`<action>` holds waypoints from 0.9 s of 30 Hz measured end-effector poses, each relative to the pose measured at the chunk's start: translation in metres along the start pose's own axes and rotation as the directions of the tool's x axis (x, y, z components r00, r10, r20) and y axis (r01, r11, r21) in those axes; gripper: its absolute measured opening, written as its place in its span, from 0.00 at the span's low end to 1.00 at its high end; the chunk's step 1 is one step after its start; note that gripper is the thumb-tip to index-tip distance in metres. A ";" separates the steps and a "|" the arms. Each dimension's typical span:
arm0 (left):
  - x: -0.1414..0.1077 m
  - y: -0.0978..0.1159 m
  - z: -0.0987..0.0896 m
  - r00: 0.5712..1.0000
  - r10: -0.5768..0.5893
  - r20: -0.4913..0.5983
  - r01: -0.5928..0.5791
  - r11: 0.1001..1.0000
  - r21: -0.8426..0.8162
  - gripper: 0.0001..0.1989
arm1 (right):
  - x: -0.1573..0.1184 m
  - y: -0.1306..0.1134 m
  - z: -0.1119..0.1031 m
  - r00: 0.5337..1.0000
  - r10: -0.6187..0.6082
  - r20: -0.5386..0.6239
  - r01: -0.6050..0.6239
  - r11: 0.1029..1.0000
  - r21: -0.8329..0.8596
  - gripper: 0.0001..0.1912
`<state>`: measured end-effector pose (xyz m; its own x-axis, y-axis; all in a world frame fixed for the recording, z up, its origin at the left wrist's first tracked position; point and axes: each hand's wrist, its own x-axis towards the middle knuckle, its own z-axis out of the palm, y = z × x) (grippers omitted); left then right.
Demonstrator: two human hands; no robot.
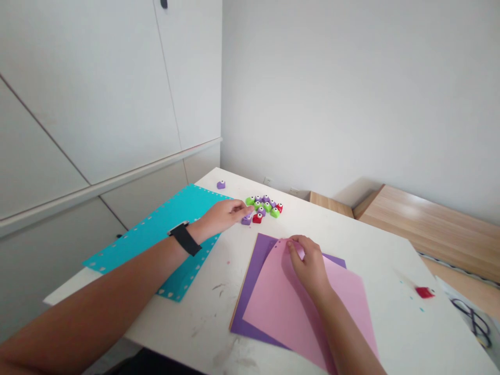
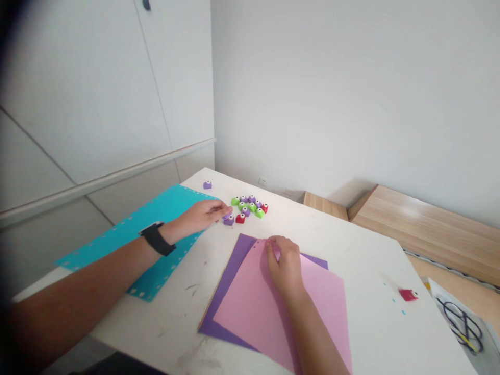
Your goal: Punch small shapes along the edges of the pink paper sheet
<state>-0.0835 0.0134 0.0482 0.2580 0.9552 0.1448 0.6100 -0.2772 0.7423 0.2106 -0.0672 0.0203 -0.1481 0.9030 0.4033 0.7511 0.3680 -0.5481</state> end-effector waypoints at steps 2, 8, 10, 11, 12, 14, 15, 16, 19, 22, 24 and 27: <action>-0.001 0.000 -0.007 0.994 0.055 0.092 -0.059 0.998 0.037 0.24 | 0.000 0.001 0.001 1.000 0.003 0.004 -0.003 1.000 0.000 0.11; -0.005 0.001 -0.014 0.909 0.170 0.380 -0.158 0.985 -0.062 0.22 | 0.001 0.002 0.002 1.000 0.008 0.003 -0.008 1.000 0.002 0.12; -0.006 0.002 -0.009 0.906 0.175 0.386 -0.165 0.984 -0.061 0.23 | 0.001 0.002 0.002 1.000 0.013 0.002 -0.013 1.000 0.008 0.12; -0.007 0.003 -0.007 0.898 0.184 0.400 -0.173 0.983 -0.064 0.23 | 0.001 0.002 0.002 1.000 0.019 0.003 -0.019 1.000 0.012 0.13; -0.008 0.003 -0.005 0.889 0.194 0.415 -0.182 0.981 -0.070 0.23 | 0.001 0.002 0.002 1.000 0.028 0.004 -0.028 0.999 0.017 0.13; -0.010 0.005 -0.001 0.873 0.216 0.437 -0.203 0.976 -0.076 0.22 | 0.000 0.002 0.001 0.999 0.050 0.007 -0.050 0.998 0.029 0.13; -0.010 0.005 0.000 0.870 0.222 0.441 -0.214 0.974 -0.067 0.22 | 0.000 0.002 0.001 0.998 0.060 0.008 -0.060 0.998 0.034 0.13; -0.011 0.005 0.001 0.869 0.225 0.440 -0.227 0.973 -0.048 0.21 | 0.000 0.002 0.001 0.998 0.068 0.009 -0.068 0.997 0.038 0.13; -0.012 0.003 0.001 0.872 0.240 0.428 -0.281 0.959 0.034 0.20 | 0.001 0.002 0.001 0.998 0.069 0.004 -0.069 0.997 0.046 0.14; -0.010 0.000 0.000 0.857 0.278 0.434 -0.339 0.938 0.067 0.19 | 0.001 0.001 0.001 0.999 0.044 -0.003 -0.044 0.998 0.054 0.14; -0.009 -0.002 -0.003 0.852 0.281 0.443 -0.344 0.937 0.067 0.18 | 0.001 0.000 0.001 1.000 0.028 -0.008 -0.028 0.998 0.053 0.14; -0.008 -0.007 -0.010 0.850 0.246 0.466 -0.320 0.944 0.085 0.16 | 0.002 0.000 0.001 1.000 0.011 -0.018 -0.010 0.999 0.045 0.14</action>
<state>-0.0971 0.0085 0.0483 0.7185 0.6955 0.0003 0.5570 -0.5757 0.5987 0.2096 -0.0650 0.0203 -0.1281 0.9030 0.4102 0.7227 0.3682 -0.5848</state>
